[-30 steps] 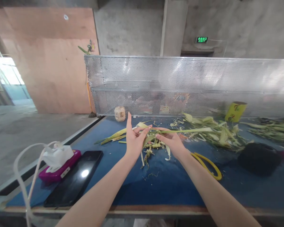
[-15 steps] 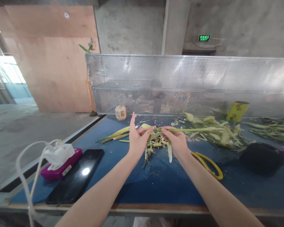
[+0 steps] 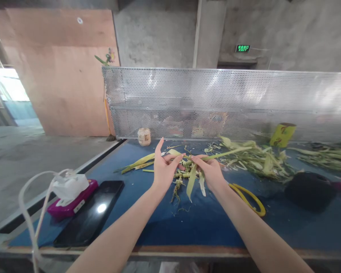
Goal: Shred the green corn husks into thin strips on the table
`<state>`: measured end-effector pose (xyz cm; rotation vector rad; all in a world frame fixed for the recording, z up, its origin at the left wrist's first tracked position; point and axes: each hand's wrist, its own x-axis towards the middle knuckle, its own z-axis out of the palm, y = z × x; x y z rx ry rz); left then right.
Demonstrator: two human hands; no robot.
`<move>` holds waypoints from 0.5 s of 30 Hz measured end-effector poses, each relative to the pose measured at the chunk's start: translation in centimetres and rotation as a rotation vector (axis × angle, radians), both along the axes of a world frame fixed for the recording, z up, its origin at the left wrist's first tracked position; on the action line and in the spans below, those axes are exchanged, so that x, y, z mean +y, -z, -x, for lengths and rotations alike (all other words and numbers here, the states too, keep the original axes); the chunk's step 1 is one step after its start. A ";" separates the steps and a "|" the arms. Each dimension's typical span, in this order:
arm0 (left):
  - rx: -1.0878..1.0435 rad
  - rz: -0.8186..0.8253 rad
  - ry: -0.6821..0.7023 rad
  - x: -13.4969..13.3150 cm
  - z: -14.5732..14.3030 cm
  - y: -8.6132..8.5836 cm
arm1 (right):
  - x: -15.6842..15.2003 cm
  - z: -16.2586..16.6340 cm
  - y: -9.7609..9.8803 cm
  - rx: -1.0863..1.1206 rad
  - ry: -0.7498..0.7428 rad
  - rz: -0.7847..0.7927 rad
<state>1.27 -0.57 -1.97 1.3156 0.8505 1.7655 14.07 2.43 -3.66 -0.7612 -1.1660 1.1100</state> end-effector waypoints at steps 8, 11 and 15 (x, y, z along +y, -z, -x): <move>-0.070 -0.029 -0.055 0.7 0.6 0.0 | 0.6 0.0 0.5 0.049 -0.050 0.054; -0.093 -0.014 -0.078 1.0 0.8 0.0 | 0.5 -0.2 0.3 0.039 -0.116 0.096; -0.098 0.017 -0.089 1.2 0.9 0.0 | 0.2 -0.5 -0.2 0.010 -0.186 0.117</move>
